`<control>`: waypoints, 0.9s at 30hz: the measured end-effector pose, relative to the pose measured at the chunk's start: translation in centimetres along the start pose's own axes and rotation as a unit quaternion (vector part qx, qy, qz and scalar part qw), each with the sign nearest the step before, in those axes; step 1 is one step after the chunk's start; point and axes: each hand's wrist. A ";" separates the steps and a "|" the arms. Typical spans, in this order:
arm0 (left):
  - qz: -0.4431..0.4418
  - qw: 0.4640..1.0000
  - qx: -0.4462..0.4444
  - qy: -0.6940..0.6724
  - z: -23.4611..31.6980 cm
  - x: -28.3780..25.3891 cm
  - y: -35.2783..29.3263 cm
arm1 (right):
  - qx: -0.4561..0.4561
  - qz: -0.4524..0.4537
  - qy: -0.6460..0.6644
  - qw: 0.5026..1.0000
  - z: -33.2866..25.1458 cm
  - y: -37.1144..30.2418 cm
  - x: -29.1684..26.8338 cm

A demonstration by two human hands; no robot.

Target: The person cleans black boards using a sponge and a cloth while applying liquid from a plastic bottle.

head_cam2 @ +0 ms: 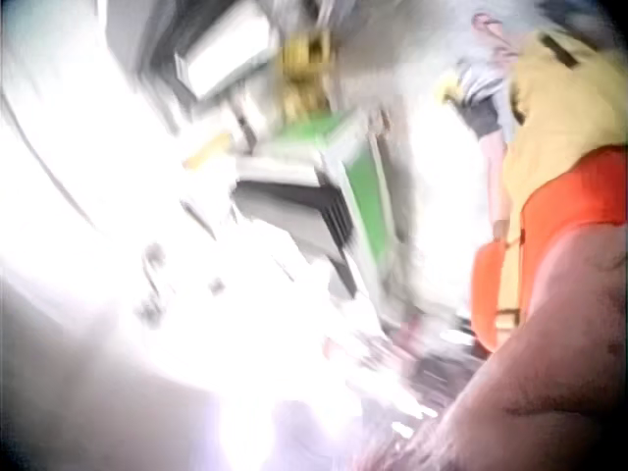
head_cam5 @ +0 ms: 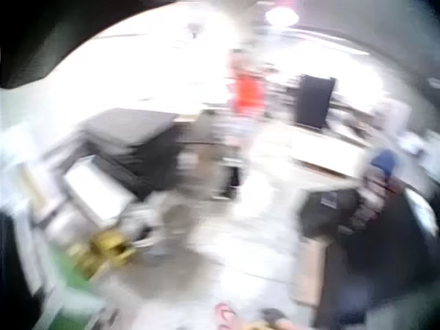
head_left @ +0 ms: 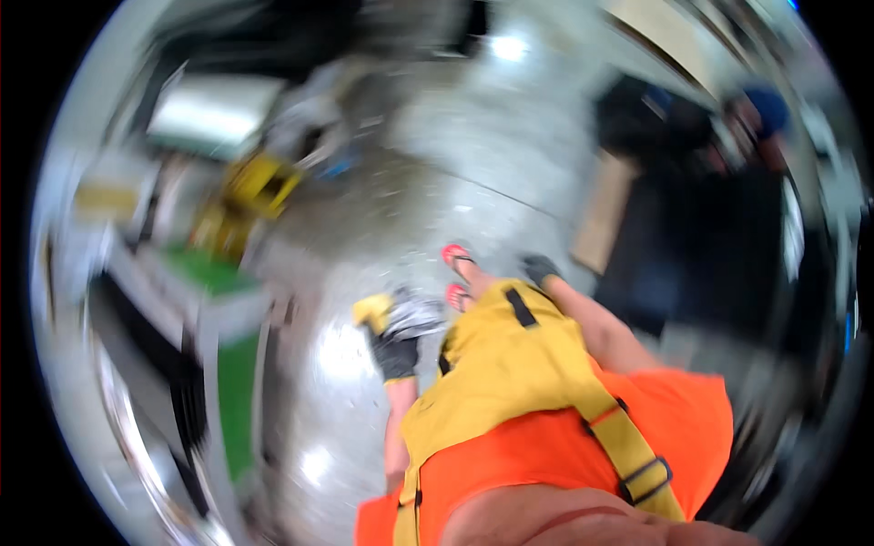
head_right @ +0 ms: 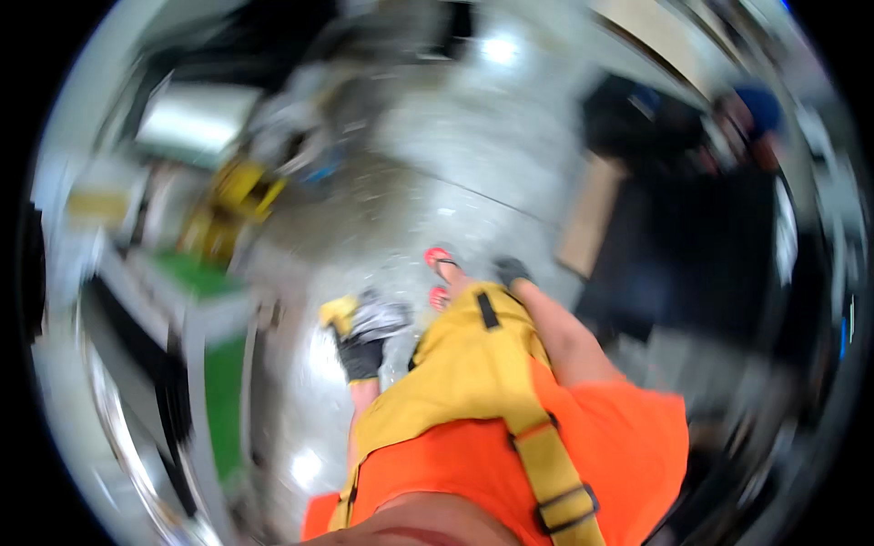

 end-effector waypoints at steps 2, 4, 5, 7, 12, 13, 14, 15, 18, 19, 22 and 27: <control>0.023 0.953 -0.008 -0.301 3.1 4.4 -3.0 | 0.043 -0.188 -0.313 0.930 -3.2 1.1 -1.0; -0.198 0.836 -0.026 -0.512 2.9 8.4 -0.3 | -0.028 -0.167 -0.390 0.905 2.5 2.4 -5.8; -0.076 0.879 -0.043 -0.468 4.1 9.8 -0.9 | -0.070 -0.187 -0.414 0.888 3.8 4.7 -6.1; 0.004 0.868 -0.056 -0.494 5.5 9.7 -1.5 | -0.132 -0.256 -0.464 0.837 3.3 10.3 -5.4; 0.172 0.860 0.106 -0.470 7.3 7.1 -5.6 | -0.235 -0.391 -0.551 0.699 -2.6 22.6 2.3; 0.224 0.843 0.128 -0.472 8.3 6.9 -6.9 | -0.253 -0.401 -0.559 0.681 -3.7 24.3 3.6; 0.217 0.820 0.161 -0.504 7.9 5.5 -7.1 | -0.285 -0.410 -0.561 0.660 -5.2 26.0 5.8; 0.240 0.798 0.170 -0.525 7.6 4.4 -7.3 | -0.316 -0.412 -0.562 0.644 -6.7 27.4 7.5; 0.313 0.746 0.229 -0.542 8.8 2.7 -9.6 | -0.224 -0.434 -0.329 0.808 -21.0 21.5 14.5; 0.344 0.723 0.271 -0.534 9.4 1.8 -10.5 | 0.087 -0.389 -0.104 0.911 -23.5 20.3 17.5; 0.341 0.693 0.331 -0.542 7.9 -1.7 -12.7 | 0.053 -0.471 -0.104 0.874 -30.9 12.8 24.2; 0.373 0.645 0.399 -0.534 8.5 -9.4 -17.8 | 0.029 -0.589 -0.083 0.803 -37.1 -2.5 35.7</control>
Point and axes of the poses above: each hand's wrist, its own y-axis towards the middle knuckle, its own x-axis out of the palm, z = x × y, and after that the axes turned 9 degrees about y, right-handed
